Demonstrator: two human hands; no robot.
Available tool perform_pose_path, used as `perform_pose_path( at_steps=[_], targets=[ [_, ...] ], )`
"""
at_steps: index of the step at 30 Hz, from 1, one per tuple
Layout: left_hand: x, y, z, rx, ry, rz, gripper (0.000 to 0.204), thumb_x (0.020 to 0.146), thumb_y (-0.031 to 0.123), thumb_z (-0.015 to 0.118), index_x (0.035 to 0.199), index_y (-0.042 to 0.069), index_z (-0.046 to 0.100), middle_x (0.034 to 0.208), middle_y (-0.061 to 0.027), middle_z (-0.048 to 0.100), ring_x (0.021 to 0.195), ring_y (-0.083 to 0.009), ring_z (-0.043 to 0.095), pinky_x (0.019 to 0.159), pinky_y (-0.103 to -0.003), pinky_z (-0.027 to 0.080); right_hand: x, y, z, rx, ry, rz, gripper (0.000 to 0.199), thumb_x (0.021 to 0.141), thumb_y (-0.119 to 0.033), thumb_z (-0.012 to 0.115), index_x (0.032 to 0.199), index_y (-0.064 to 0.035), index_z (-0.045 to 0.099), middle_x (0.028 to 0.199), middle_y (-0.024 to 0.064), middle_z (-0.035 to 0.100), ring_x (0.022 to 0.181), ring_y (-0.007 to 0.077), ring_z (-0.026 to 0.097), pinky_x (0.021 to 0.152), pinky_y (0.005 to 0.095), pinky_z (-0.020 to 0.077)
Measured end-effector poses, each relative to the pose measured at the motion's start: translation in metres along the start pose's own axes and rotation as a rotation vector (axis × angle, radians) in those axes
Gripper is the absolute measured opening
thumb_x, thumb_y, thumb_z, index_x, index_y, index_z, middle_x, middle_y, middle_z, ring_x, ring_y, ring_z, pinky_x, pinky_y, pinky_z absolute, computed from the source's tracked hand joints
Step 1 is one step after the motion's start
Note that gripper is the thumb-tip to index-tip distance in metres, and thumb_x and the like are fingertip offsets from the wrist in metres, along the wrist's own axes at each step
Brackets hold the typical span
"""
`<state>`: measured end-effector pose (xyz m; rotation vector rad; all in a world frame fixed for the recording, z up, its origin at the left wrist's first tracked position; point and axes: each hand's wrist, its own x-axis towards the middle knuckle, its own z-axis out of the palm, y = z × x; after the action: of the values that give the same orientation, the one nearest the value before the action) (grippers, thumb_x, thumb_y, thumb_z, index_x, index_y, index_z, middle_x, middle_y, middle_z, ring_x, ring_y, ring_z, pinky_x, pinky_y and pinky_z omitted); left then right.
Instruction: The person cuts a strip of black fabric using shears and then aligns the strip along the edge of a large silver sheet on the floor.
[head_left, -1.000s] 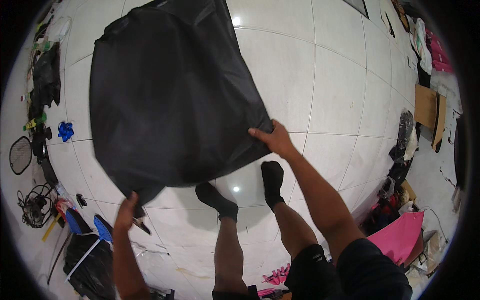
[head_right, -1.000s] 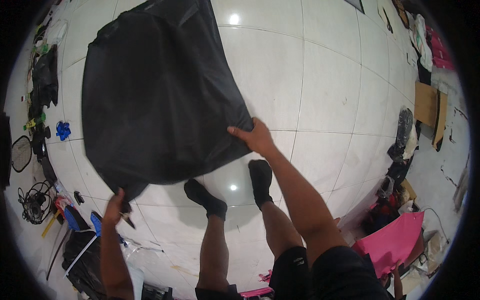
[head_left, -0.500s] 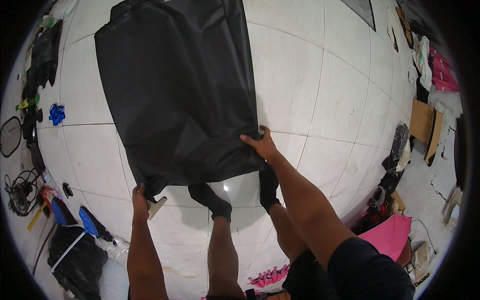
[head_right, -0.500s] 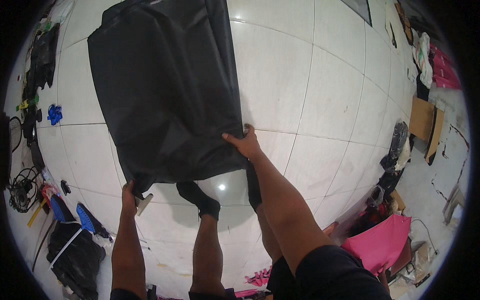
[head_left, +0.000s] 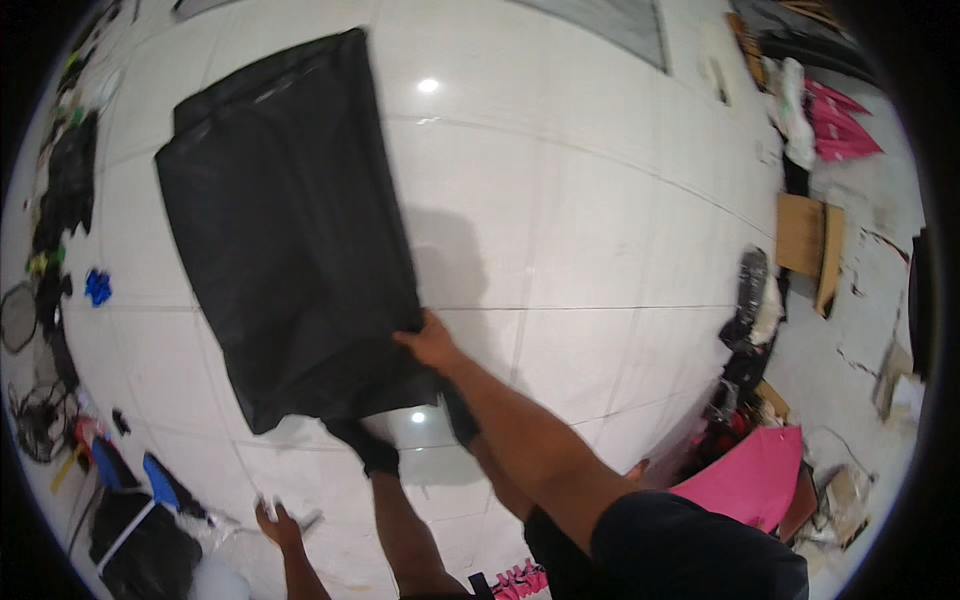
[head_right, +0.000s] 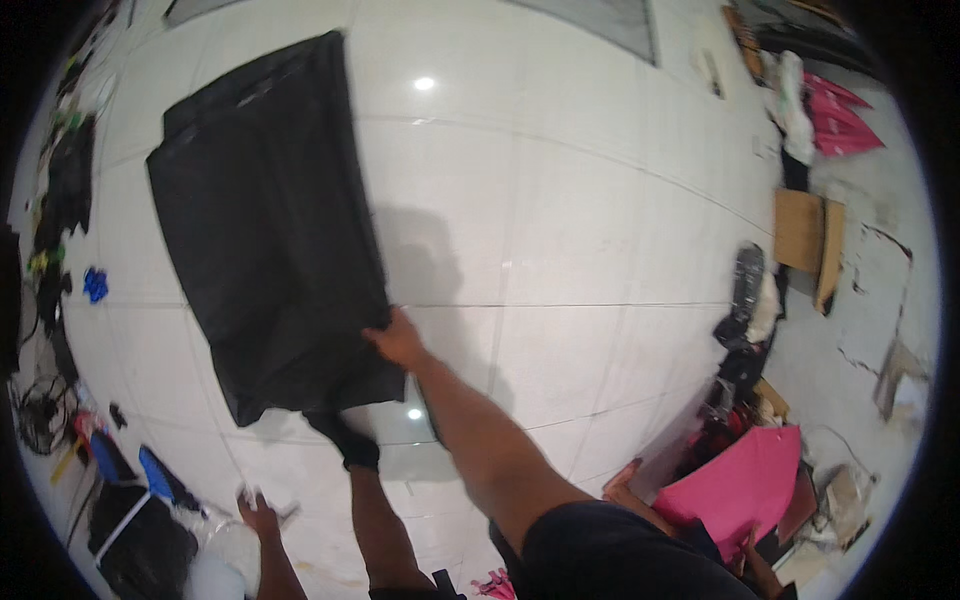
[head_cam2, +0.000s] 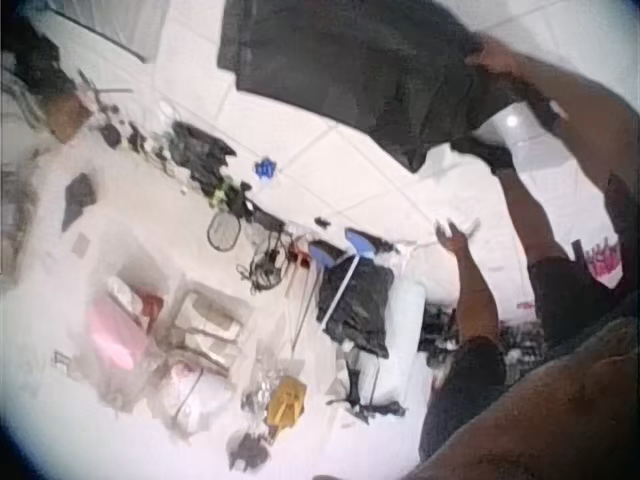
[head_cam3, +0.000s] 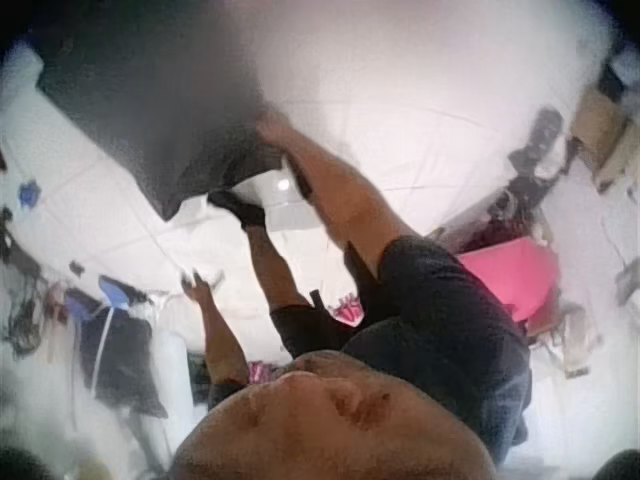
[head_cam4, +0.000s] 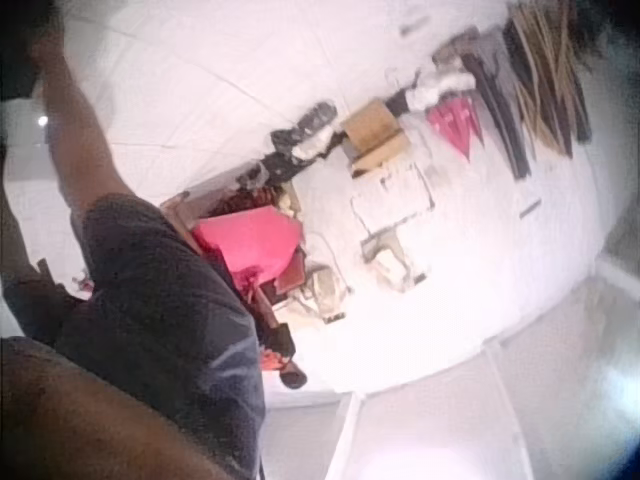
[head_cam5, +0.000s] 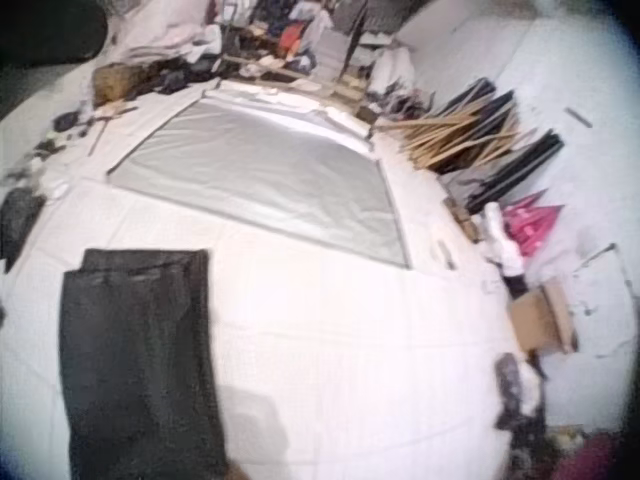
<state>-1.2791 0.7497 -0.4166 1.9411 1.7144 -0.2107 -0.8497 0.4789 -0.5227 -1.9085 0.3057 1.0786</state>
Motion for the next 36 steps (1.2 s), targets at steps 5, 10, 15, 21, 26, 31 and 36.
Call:
perform_pose_path(
  at_steps=[5, 10, 15, 21, 26, 31, 36],
  targets=[
    [-0.205, -0.078, -0.038, -0.232, -0.266, -0.212, 0.045, 0.087, 0.024, 0.06, 0.118, -0.008, 0.055, 0.106, -0.023, 0.063, 0.101, -0.0318, 0.059, 0.083, -0.039, 0.051, -0.027, -0.062, -0.084, -0.138, -0.015, 0.067, 0.059, 0.076, -0.026, 0.075, 0.122, 0.0002, 0.05, 0.114, 0.0237, 0.062, 0.11, 0.0371, 0.059, 0.095, 0.0424, 0.0455],
    [-0.324, -0.039, -0.02, -0.051, -0.668, -0.016, 0.042, 0.091, 0.014, 0.058, 0.127, -0.001, 0.045, 0.084, -0.0141, 0.062, 0.07, -0.0147, 0.055, 0.051, -0.03, 0.048, -0.069, -0.115, -0.194, -0.363, -0.001, 0.105, 0.046, 0.082, -0.024, 0.064, 0.121, -0.0044, 0.049, 0.113, 0.0187, 0.063, 0.109, 0.0365, 0.059, 0.094, 0.0436, 0.0455],
    [-0.39, 0.042, -0.003, -0.598, -0.574, -0.349, 0.048, 0.083, -0.003, 0.059, 0.128, -0.001, 0.043, 0.09, -0.0132, 0.062, 0.063, -0.014, 0.054, 0.048, -0.026, 0.045, -0.105, -0.15, -0.306, -0.613, 0.052, 0.045, 0.041, 0.084, -0.02, 0.056, 0.122, -0.0079, 0.049, 0.116, 0.0154, 0.063, 0.112, 0.0337, 0.059, 0.094, 0.0509, 0.0427],
    [-0.518, 0.062, -0.021, -0.361, -0.557, -0.512, 0.044, 0.088, 0.008, 0.06, 0.128, 0.0, 0.044, 0.104, -0.0162, 0.061, 0.089, -0.0207, 0.061, 0.071, -0.032, 0.05, -0.12, -0.165, -0.468, -0.877, 0.093, -0.038, 0.039, 0.084, -0.02, 0.055, 0.121, -0.0092, 0.052, 0.116, 0.0126, 0.064, 0.112, 0.0313, 0.06, 0.092, 0.0534, 0.0402],
    [-0.617, 0.095, -0.004, -0.275, -0.565, -0.466, 0.043, 0.091, 0.013, 0.059, 0.129, 0.0, 0.046, 0.099, -0.0143, 0.067, 0.092, -0.0184, 0.061, 0.08, -0.032, 0.048, -0.111, -0.148, -0.634, -1.152, 0.173, -0.127, 0.035, 0.086, -0.019, 0.056, 0.12, -0.0122, 0.057, 0.118, 0.009, 0.064, 0.11, 0.0266, 0.061, 0.091, 0.0508, 0.0382],
    [-0.726, 0.145, 0.04, -0.36, -0.687, -0.013, 0.032, 0.096, 0.012, 0.05, 0.124, -0.003, 0.05, 0.091, -0.0126, 0.068, 0.076, -0.0168, 0.066, 0.068, -0.025, 0.054, -0.096, -0.12, -0.826, -1.203, 0.176, -0.207, 0.03, 0.086, -0.015, 0.055, 0.116, -0.0146, 0.058, 0.107, 0.0103, 0.066, 0.104, 0.0278, 0.062, 0.093, 0.0511, 0.0363],
    [-0.82, 0.25, 0.116, -0.114, -0.768, 0.121, 0.034, 0.094, 0.013, 0.056, 0.125, 0.002, 0.05, 0.082, -0.006, 0.07, 0.074, -0.0121, 0.065, 0.066, -0.024, 0.053, -0.088, -0.052, -1.011, -1.328, 0.229, -0.248, 0.028, 0.087, -0.018, 0.057, 0.115, -0.0158, 0.058, 0.104, 0.0123, 0.066, 0.106, 0.0302, 0.06, 0.098, 0.0529, 0.033]
  ],
)
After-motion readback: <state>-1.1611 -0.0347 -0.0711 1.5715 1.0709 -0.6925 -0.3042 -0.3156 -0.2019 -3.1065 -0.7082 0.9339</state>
